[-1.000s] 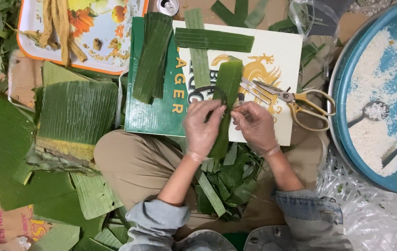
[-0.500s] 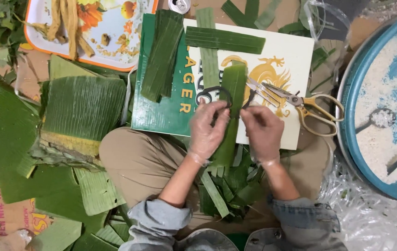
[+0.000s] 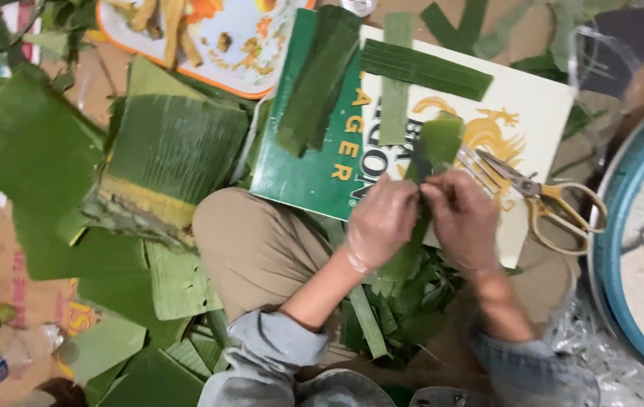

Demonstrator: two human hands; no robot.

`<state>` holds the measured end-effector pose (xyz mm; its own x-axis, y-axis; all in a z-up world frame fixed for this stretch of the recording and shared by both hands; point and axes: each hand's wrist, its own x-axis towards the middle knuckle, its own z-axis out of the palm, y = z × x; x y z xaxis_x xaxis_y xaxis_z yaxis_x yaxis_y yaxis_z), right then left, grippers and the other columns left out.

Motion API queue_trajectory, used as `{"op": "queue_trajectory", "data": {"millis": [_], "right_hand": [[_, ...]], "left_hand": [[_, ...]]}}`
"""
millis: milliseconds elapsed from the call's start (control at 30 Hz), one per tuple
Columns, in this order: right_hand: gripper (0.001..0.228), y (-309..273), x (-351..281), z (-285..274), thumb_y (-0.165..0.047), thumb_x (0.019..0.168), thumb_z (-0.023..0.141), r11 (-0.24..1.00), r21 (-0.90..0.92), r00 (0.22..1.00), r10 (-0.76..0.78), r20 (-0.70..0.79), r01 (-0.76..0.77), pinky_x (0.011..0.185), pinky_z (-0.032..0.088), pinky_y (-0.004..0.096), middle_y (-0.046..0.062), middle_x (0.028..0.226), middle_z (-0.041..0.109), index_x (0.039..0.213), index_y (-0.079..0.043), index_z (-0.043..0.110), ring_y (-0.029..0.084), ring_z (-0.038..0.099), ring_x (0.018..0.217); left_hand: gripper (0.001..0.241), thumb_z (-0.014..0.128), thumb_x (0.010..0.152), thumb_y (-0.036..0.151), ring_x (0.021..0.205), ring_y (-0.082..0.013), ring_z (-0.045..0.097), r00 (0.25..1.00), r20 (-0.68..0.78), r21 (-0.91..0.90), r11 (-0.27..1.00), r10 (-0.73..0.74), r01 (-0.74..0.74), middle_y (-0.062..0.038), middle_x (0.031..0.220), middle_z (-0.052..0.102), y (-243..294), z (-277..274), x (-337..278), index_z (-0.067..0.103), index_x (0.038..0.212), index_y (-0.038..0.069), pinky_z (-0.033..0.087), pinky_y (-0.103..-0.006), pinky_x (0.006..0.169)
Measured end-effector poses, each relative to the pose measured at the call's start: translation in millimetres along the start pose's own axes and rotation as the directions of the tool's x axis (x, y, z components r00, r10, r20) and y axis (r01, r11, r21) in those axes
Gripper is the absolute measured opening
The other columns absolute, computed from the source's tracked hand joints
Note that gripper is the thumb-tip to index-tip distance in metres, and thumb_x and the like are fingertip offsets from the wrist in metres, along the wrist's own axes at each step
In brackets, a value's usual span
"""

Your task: Wrapping traditional rice cakes using banana leaves, rice, and string.

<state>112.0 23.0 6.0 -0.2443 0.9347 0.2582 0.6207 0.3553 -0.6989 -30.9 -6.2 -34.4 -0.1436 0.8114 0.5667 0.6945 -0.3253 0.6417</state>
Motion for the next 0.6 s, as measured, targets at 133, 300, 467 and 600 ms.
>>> {"op": "queue_trajectory", "data": {"millis": [133,300,467,600], "right_hand": [[0.006,0.6,4.1,-11.6,-0.015,0.101,0.074,0.994,-0.098,0.989,-0.039,0.145,0.054,0.069,0.054,0.047,0.014,0.085,0.069,0.098,-0.009,0.074,0.038,0.068,0.079],[0.015,-28.6,26.4,-35.1,-0.007,0.093,0.07,0.988,-0.139,0.889,0.128,0.439,-0.073,0.062,0.046,0.031,0.007,0.088,0.062,0.106,-0.002,0.075,0.019,0.056,0.069],[0.012,-16.6,21.4,-35.0,0.001,0.094,0.067,0.973,0.023,0.848,0.187,0.496,-0.228,0.078,0.048,0.031,0.01,0.098,0.063,0.106,0.003,0.068,0.021,0.058,0.085],[0.011,-13.2,10.9,-33.7,0.01,0.096,0.065,0.961,-0.045,0.85,0.262,0.457,-0.272,0.067,0.042,0.029,0.011,0.094,0.061,0.106,0.006,0.067,0.02,0.053,0.075]], "left_hand": [[0.016,0.063,0.096,0.008,0.084,-0.0232,0.072,0.999,-0.044,-0.023,1.0,-0.013,0.012,-0.002,0.092,0.069,-3.4,3.2,-4.6,0.068,0.11,0.012,0.057,-0.0399,0.104],[0.028,0.067,0.087,-0.007,0.094,-0.028,0.07,0.989,0.096,-0.173,0.977,-0.111,0.126,-0.012,0.106,0.071,17.3,-26.7,13.8,0.064,0.114,-0.001,0.055,-0.0457,0.106],[0.018,0.064,0.086,-0.007,0.089,-0.0309,0.067,0.999,0.041,-0.139,0.99,-0.029,0.034,-0.02,0.101,0.068,21.0,-26.2,15.3,0.063,0.104,-0.008,0.052,-0.0485,0.107],[0.039,0.067,0.085,0.015,0.12,-0.0417,0.059,0.99,0.138,-0.067,0.998,0.03,-0.02,-0.028,0.113,0.063,20.7,-31.7,12.8,0.062,0.11,-0.015,0.038,-0.0535,0.116]]}}
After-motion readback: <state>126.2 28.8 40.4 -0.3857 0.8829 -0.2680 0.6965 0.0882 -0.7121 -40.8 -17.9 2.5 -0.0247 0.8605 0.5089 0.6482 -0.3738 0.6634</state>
